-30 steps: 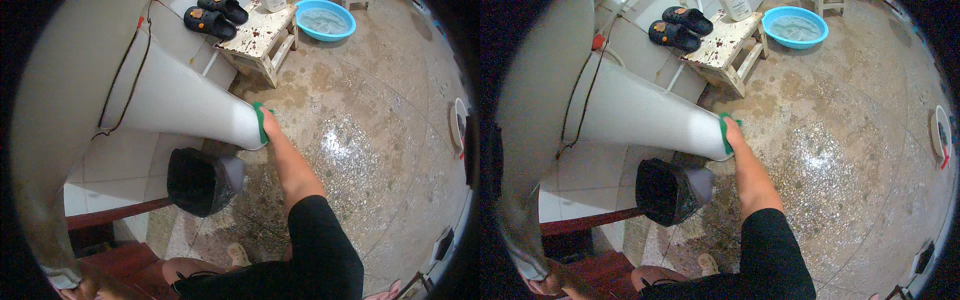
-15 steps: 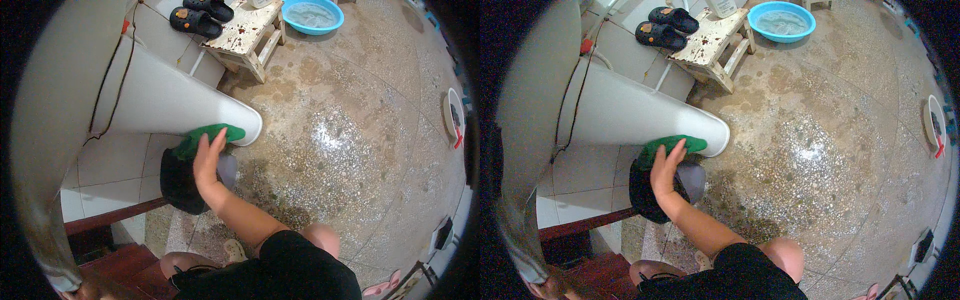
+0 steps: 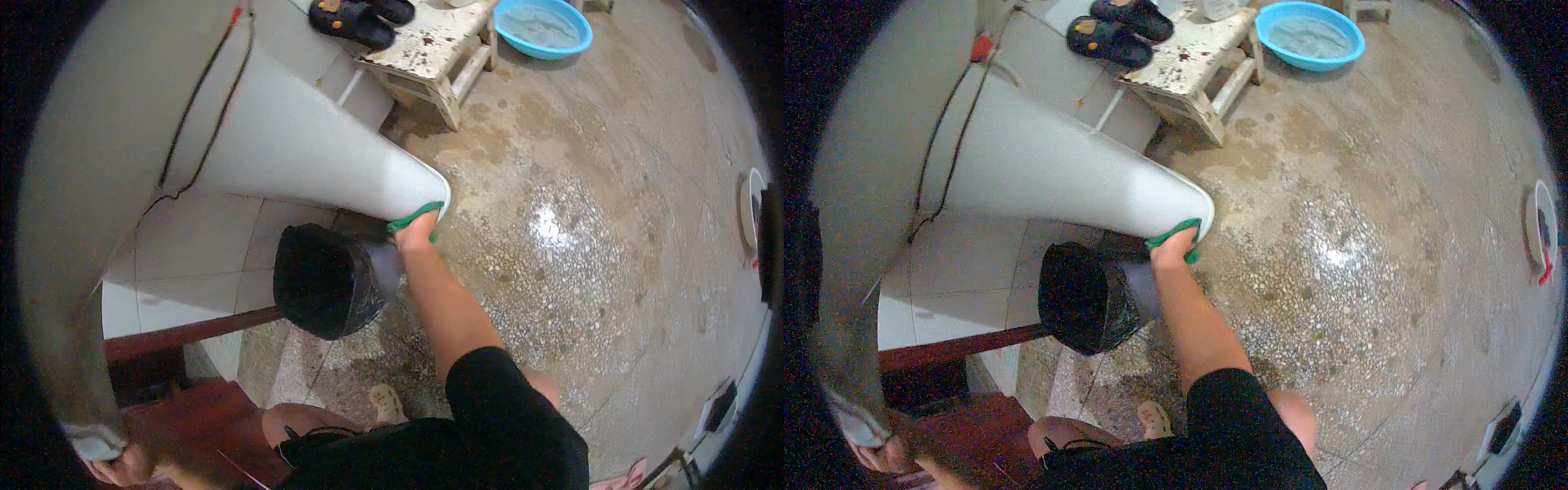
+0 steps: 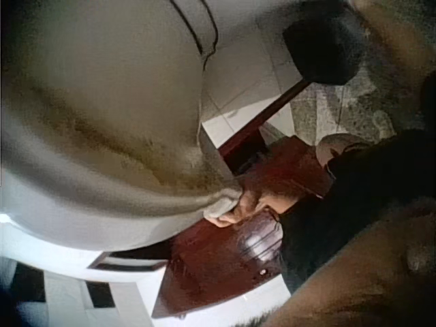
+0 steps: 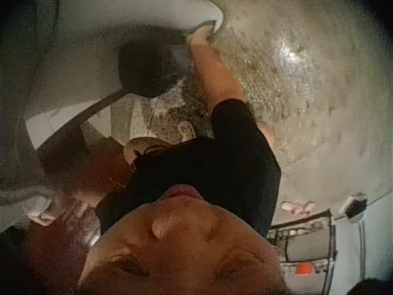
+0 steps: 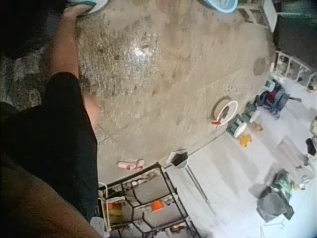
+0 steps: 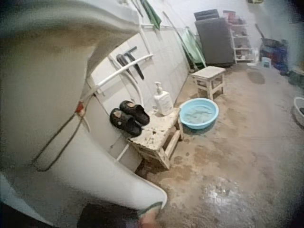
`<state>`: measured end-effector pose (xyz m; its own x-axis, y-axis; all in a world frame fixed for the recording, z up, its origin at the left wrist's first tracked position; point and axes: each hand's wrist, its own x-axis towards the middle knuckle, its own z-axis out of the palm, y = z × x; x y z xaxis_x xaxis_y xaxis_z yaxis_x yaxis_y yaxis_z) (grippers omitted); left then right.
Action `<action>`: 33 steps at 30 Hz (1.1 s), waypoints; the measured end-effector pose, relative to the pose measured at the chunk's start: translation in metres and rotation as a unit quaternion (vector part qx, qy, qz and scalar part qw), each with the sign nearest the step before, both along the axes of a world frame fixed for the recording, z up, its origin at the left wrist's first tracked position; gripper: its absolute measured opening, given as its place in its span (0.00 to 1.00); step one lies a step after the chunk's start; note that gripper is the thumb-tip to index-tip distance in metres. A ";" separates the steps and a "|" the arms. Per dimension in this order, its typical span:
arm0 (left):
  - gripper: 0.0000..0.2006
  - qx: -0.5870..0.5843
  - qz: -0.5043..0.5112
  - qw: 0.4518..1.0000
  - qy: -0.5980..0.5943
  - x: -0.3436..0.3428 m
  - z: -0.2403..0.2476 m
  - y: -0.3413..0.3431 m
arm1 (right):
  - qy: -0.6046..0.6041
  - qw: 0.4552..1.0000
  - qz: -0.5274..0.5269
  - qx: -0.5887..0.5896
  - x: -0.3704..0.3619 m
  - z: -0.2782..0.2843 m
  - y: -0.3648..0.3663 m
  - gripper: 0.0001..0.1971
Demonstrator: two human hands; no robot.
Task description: The person cleans the bathroom by wiping the walls, sink, and sink pedestal with a cloth. The person then scrubs and wipes down the wall tiles, pipes, and shower fixtures using the cloth and a brush.
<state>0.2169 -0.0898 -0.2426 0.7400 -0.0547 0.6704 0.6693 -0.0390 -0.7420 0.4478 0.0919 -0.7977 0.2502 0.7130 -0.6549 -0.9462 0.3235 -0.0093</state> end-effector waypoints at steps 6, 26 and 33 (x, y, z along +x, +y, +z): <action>0.20 0.029 0.012 0.999 -0.042 -0.018 0.012 -0.018 | 0.225 0.972 0.023 0.064 -0.030 0.172 -0.001 0.32; 0.18 0.069 0.039 0.994 0.073 0.011 0.005 0.003 | 0.235 0.956 0.091 0.147 -0.021 0.249 -0.033 0.22; 0.25 0.054 -0.003 0.997 0.055 0.010 -0.006 0.008 | 0.089 0.993 0.017 -0.073 -0.032 0.026 -0.007 0.25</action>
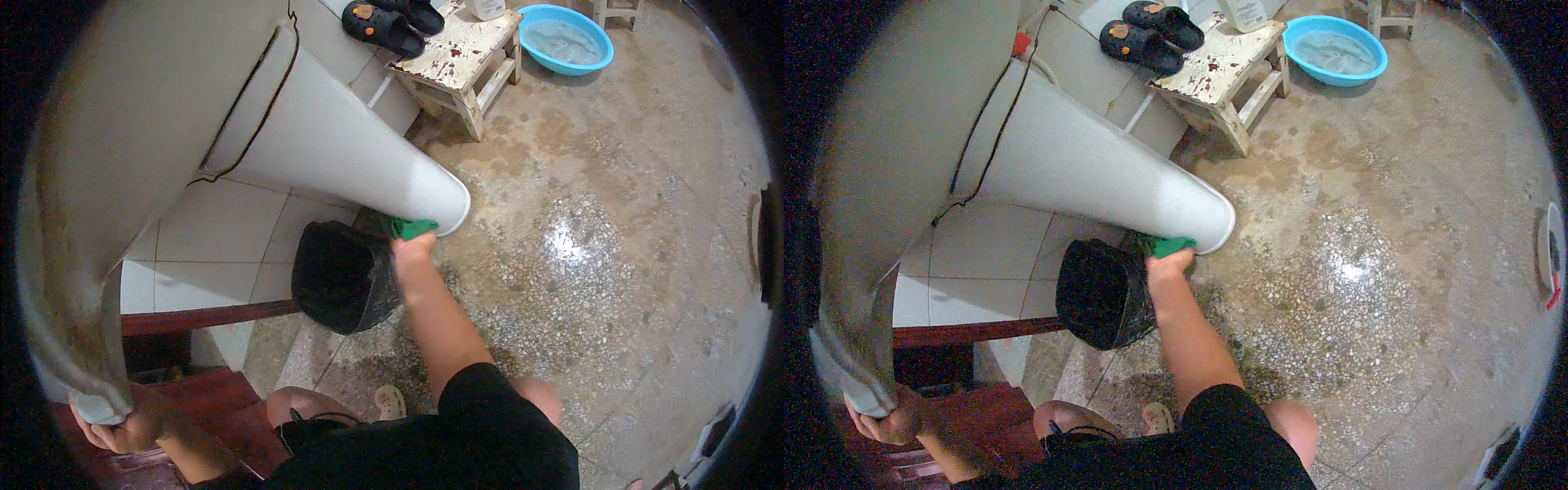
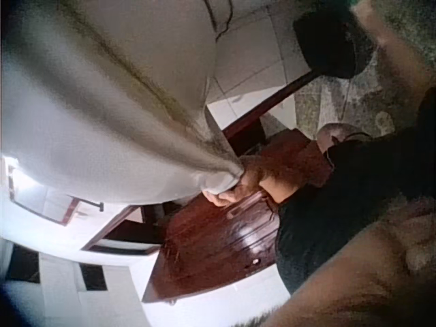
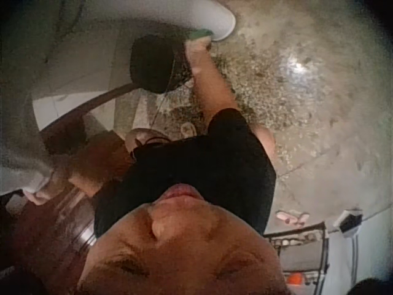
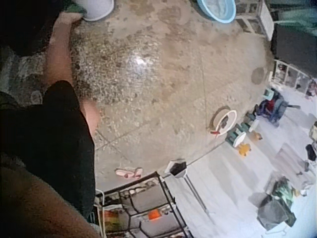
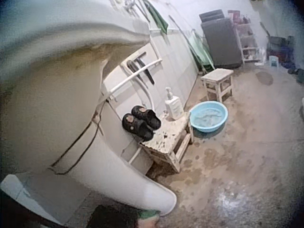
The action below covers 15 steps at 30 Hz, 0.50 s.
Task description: The person cleans the bathroom by wiping the walls, sink, and sink pedestal with a cloth. The person then scrubs and wipes down the wall tiles, pipes, and shower fixtures using the cloth and a brush.
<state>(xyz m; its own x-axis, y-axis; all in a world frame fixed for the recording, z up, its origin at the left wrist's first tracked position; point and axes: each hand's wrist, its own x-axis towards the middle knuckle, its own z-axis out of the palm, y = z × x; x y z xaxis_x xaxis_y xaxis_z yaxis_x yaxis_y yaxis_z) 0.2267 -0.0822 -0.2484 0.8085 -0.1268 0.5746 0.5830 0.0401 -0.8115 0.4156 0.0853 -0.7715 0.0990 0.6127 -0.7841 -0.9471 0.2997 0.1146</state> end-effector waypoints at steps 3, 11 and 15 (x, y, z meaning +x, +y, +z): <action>0.27 0.044 0.079 0.995 0.035 -0.006 0.016 -0.020 | 0.060 0.996 -0.031 0.053 -0.011 -0.015 0.000 0.24; 0.23 -0.032 0.048 0.998 -0.030 0.038 -0.012 -0.006 | -0.071 0.993 -0.025 0.090 0.028 0.004 0.012 0.27; 0.29 -0.123 0.026 0.992 -0.032 0.033 -0.003 -0.014 | 0.011 0.985 0.020 0.173 0.031 0.138 0.006 0.25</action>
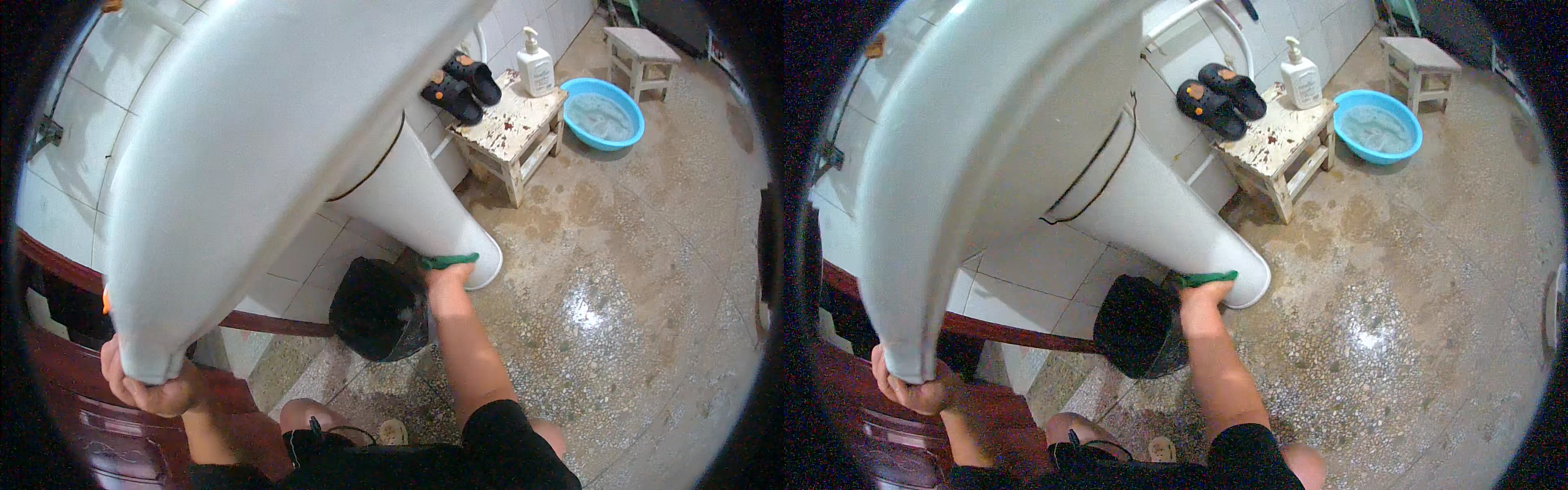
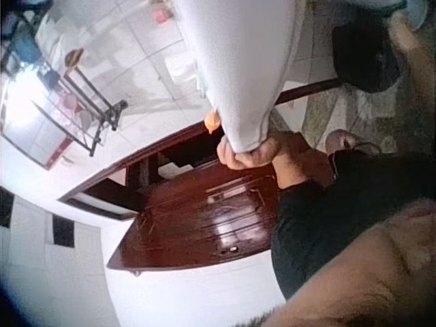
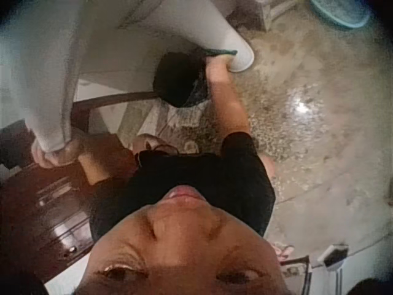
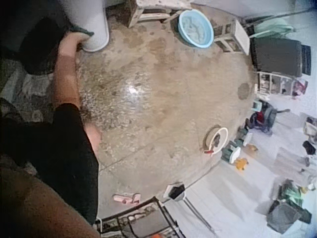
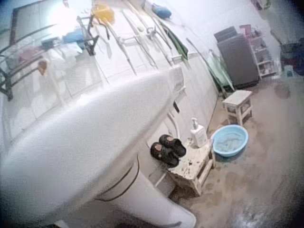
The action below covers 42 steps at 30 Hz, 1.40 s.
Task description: The person cleans the bathroom by wiping the walls, sink, and sink pedestal with a cloth. The person then scrubs and wipes down the wall tiles, pipes, and shower fixtures using the cloth and a brush.
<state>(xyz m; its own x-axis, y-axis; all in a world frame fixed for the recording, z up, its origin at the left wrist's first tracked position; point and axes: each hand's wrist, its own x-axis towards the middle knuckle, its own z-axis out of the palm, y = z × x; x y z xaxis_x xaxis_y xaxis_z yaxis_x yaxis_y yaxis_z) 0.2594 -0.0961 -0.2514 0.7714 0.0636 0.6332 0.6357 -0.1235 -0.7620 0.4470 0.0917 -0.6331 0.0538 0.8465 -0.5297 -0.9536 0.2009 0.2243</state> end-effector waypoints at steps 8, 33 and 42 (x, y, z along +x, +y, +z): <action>0.10 -0.086 -0.089 0.970 -0.209 0.013 -0.019 0.004 | 0.015 0.982 0.110 0.155 0.027 0.173 -0.032 0.22; 0.13 -0.225 -0.319 0.877 -0.281 -0.003 -0.011 0.007 | -0.914 0.189 -0.335 0.132 -0.029 0.311 -0.169 0.27; 0.12 -0.234 -0.337 0.869 -0.276 0.001 -0.011 0.009 | -0.844 0.383 -0.374 0.032 -0.029 0.325 -0.161 0.36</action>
